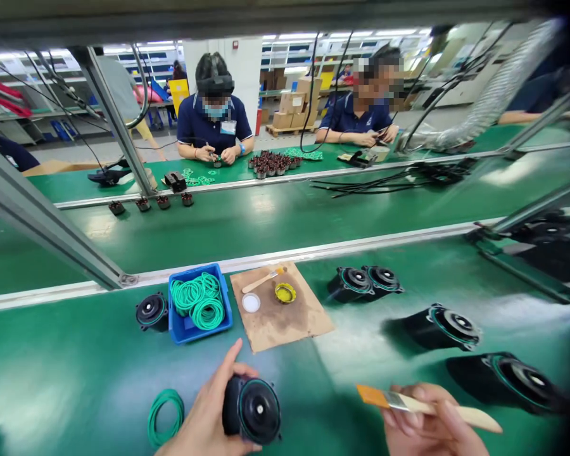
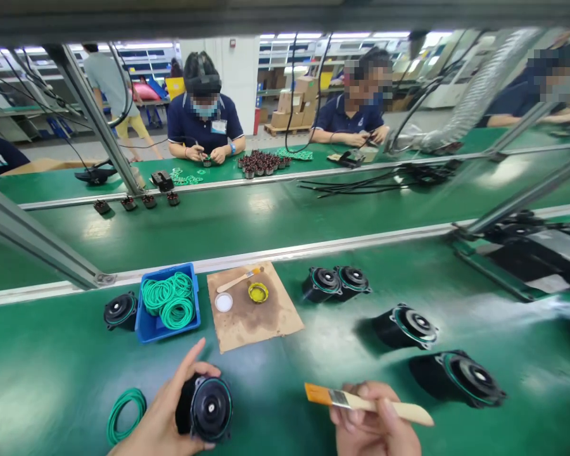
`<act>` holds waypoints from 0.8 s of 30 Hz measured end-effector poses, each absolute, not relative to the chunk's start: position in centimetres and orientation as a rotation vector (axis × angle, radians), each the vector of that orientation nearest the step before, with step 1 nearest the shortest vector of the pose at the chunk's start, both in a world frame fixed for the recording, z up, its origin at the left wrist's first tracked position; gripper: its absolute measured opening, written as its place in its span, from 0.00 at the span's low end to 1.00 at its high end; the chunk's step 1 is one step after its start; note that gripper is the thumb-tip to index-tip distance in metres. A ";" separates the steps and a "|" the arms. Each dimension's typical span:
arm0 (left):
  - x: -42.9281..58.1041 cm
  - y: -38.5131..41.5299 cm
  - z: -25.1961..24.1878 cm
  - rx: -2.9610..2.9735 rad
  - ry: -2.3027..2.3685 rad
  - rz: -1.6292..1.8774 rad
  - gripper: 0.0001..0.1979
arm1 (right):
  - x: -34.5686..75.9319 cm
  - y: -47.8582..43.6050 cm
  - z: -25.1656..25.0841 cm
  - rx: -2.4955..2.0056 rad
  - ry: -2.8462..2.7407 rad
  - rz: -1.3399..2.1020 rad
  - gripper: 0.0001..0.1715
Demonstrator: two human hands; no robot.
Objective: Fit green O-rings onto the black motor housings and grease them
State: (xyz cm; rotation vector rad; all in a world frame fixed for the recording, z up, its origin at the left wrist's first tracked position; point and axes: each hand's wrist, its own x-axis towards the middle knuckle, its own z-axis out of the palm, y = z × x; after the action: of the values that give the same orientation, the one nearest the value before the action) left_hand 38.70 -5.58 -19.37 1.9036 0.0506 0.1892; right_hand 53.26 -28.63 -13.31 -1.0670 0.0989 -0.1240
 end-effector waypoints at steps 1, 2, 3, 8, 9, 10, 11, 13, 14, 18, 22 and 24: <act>38.8 -5.4 -19.8 1.917 0.038 0.212 0.66 | 53.2 -28.7 -13.4 -1.051 0.083 -0.124 0.27; 38.9 -5.2 -20.1 1.923 0.012 0.212 0.66 | 53.2 -28.7 -13.5 -1.035 0.061 -0.119 0.27; 38.9 -4.9 -20.3 1.923 -0.016 0.192 0.65 | 53.3 -28.7 -13.6 -1.022 0.034 -0.109 0.27; 38.5 -3.5 -20.0 2.033 -0.051 0.133 0.56 | 53.4 -28.8 -14.2 -0.962 -0.056 -0.114 0.24; 38.5 -3.6 -19.9 2.052 -0.030 0.154 0.55 | 53.3 -28.8 -14.2 -0.944 -0.055 -0.121 0.25; 38.7 -3.9 -19.8 2.050 -0.008 0.179 0.53 | 53.2 -28.8 -14.1 -0.925 -0.055 -0.120 0.25; 39.0 -4.4 -19.8 2.033 0.009 0.210 0.51 | 53.0 -28.9 -13.9 -0.905 -0.064 -0.116 0.24; 40.3 -5.9 -19.4 1.993 0.056 0.233 0.49 | 52.6 -29.2 -13.2 -0.863 -0.113 -0.116 0.23; 41.3 -6.9 -19.0 1.982 0.086 0.233 0.48 | 52.4 -29.5 -12.7 -0.846 -0.147 -0.134 0.21; 46.7 -11.9 -15.5 2.033 0.113 0.296 0.45 | 51.1 -31.4 -11.4 -0.823 -0.243 -0.262 0.18; 52.9 -16.3 -12.8 2.054 0.103 0.313 0.44 | 50.0 -34.2 -12.0 -0.842 -0.287 -0.279 0.16; 55.4 -17.7 -12.6 2.085 0.128 0.337 0.45 | 49.7 -35.5 -12.6 -0.855 -0.302 -0.286 0.16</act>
State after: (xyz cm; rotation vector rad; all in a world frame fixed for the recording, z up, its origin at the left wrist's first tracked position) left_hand 55.45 -17.73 -12.65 2.0846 0.1277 0.3368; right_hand 49.72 -35.49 -12.63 -0.8554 -0.3022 -0.2864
